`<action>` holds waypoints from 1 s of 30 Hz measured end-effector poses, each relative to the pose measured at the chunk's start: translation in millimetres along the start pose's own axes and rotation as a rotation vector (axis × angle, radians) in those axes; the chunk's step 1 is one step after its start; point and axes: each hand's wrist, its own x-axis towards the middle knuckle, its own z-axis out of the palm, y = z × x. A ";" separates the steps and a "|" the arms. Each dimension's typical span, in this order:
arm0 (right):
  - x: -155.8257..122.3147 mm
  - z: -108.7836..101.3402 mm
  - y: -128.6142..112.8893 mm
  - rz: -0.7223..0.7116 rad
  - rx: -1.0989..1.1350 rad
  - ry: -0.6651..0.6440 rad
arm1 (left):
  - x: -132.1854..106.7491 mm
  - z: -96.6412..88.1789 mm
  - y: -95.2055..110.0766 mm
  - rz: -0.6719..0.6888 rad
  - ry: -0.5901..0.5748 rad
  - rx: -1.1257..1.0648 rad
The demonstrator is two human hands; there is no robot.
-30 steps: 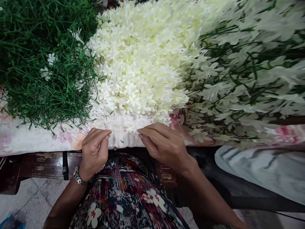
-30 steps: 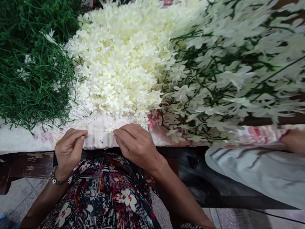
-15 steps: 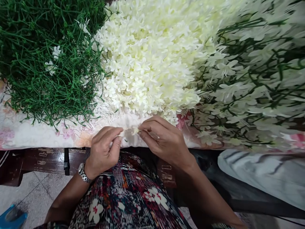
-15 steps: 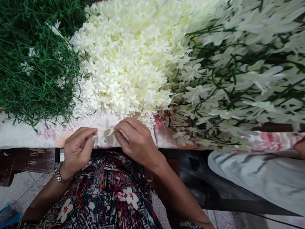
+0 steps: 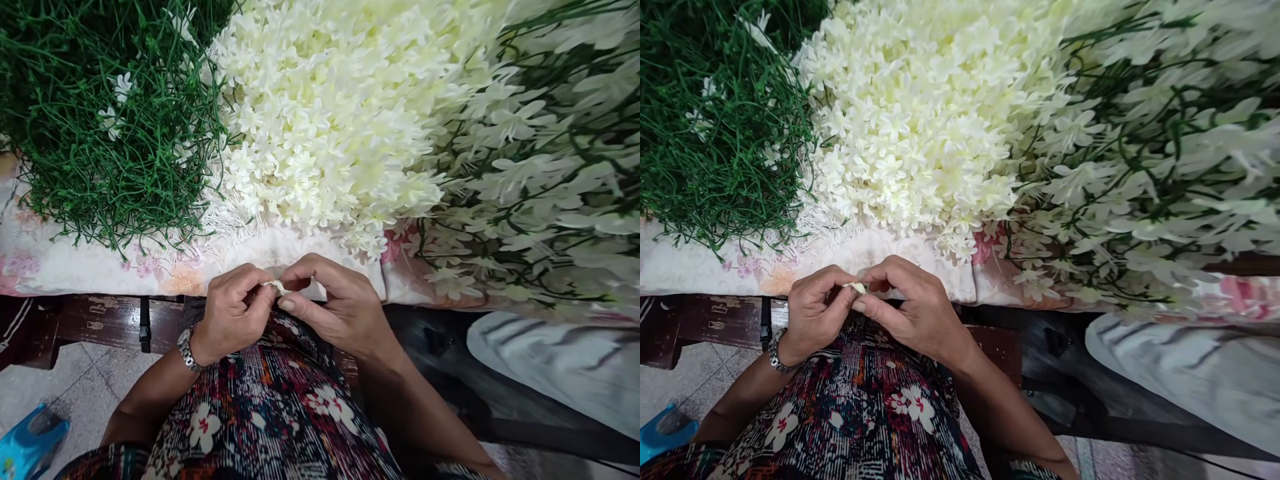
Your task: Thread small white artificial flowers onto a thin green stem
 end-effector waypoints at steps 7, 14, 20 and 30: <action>-0.5 3.6 4.8 -0.001 0.030 0.004 | 0.5 1.3 3.0 -0.025 0.006 0.037; -4.1 2.2 9.7 0.085 0.205 -0.011 | 2.8 -4.3 0.6 -0.108 -0.169 -0.234; -5.2 3.1 8.8 0.070 0.125 0.007 | 2.9 -6.7 1.5 -0.132 -0.199 -0.281; -7.8 5.0 8.5 -0.002 -0.054 0.016 | 2.1 -8.4 -0.7 -0.247 -0.186 -0.361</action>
